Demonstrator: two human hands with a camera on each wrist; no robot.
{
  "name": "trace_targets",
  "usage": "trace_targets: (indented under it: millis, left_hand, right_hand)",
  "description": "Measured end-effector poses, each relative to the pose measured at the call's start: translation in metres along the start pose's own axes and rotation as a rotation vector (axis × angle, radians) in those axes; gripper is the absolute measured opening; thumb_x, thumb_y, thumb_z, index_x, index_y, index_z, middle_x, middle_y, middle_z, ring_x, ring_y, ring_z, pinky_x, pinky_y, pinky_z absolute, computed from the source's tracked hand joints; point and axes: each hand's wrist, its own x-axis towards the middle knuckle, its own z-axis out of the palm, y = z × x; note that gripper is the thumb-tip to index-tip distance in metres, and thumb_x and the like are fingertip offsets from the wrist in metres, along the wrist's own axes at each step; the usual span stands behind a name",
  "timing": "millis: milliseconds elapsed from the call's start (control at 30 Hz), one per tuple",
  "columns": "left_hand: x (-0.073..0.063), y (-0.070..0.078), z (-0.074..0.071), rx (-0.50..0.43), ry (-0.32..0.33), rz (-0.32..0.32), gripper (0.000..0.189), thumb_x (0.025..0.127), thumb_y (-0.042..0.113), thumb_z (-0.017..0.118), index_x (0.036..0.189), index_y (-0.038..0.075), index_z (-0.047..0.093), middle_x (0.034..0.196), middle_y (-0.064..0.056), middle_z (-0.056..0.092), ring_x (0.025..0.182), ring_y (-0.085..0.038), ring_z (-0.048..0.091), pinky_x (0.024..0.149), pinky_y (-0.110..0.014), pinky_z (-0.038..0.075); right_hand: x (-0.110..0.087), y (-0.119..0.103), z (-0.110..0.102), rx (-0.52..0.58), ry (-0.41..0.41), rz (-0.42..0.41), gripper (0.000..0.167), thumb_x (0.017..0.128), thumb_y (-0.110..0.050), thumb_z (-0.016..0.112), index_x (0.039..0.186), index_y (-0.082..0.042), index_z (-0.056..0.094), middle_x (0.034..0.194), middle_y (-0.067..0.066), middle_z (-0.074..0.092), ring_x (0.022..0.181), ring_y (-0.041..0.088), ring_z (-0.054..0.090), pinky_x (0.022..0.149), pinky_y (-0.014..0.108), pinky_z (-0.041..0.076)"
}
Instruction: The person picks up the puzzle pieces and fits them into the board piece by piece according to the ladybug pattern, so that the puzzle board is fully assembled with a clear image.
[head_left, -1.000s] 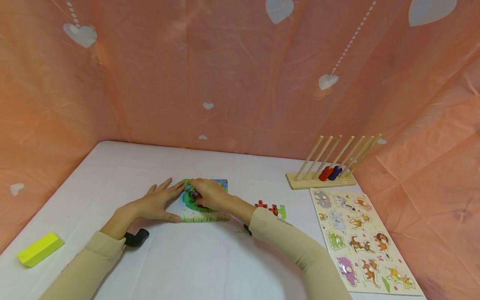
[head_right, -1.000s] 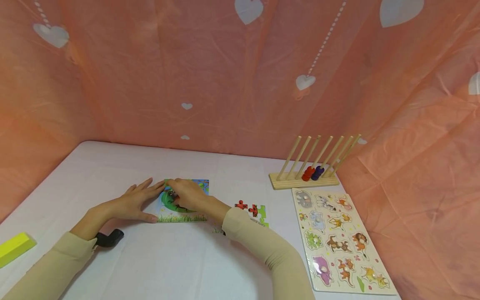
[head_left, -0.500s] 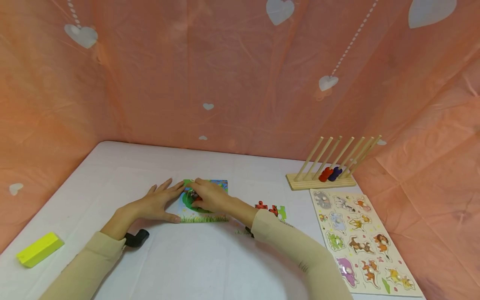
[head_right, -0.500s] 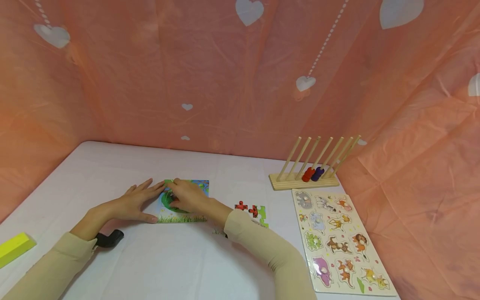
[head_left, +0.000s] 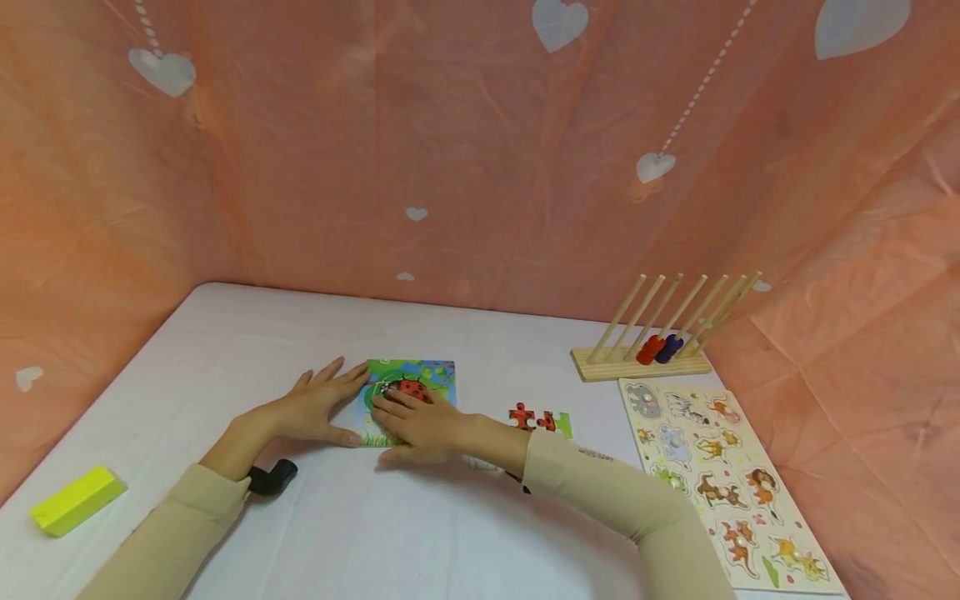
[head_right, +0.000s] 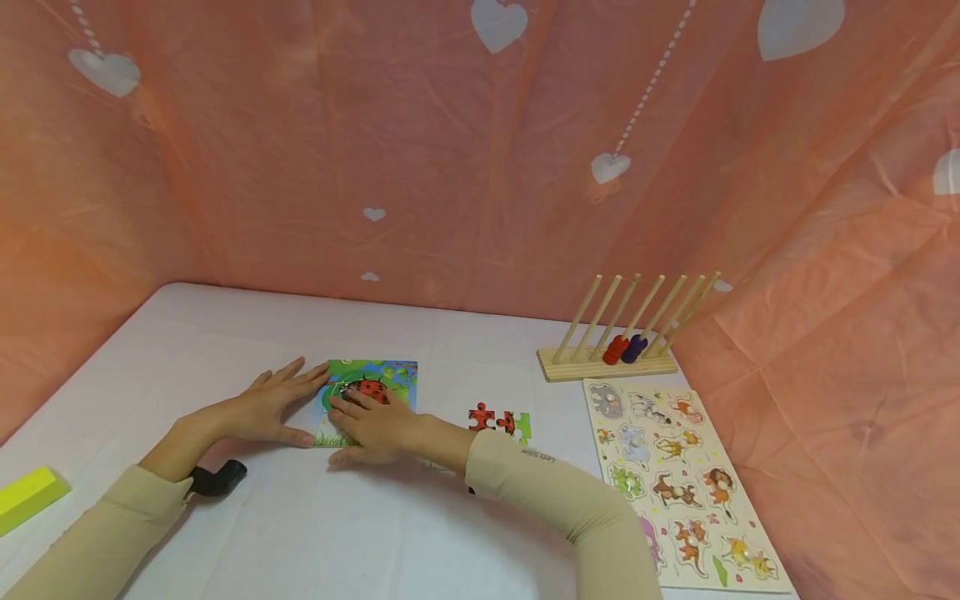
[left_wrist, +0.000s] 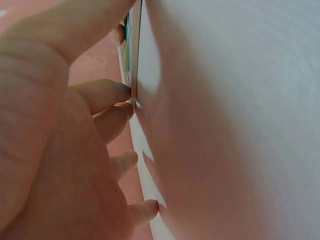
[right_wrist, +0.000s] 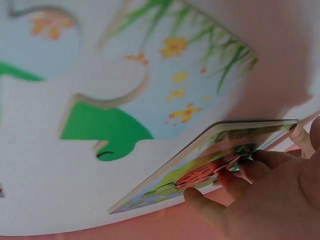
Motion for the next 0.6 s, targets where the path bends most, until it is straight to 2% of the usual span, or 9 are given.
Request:
trace_targets:
  millis: [400, 600]
  left_hand:
    - [-0.001, -0.001, -0.001, 0.004, 0.001, 0.005, 0.103, 0.078, 0.051, 0.080, 0.151, -0.005, 0.035, 0.160, -0.024, 0.024, 0.145, -0.055, 0.007, 0.103, -0.081, 0.006]
    - [0.000, -0.002, 0.000, 0.013, 0.002, 0.003, 0.103, 0.078, 0.052, 0.080, 0.151, -0.005, 0.035, 0.160, -0.025, 0.025, 0.144, -0.056, 0.008, 0.103, -0.081, 0.007]
  right_hand:
    - [0.006, -0.006, 0.001, 0.040, -0.008, 0.040, 0.077, 0.100, -0.063, 0.036, 0.161, -0.020, 0.016, 0.167, -0.006, 0.005, 0.153, 0.018, 0.002, 0.119, 0.056, 0.016]
    - [-0.001, 0.007, -0.002, 0.115, 0.009, 0.023, 0.077, 0.102, -0.060, 0.036, 0.161, -0.017, 0.014, 0.168, -0.002, 0.002, 0.153, 0.019, 0.000, 0.118, 0.059, 0.012]
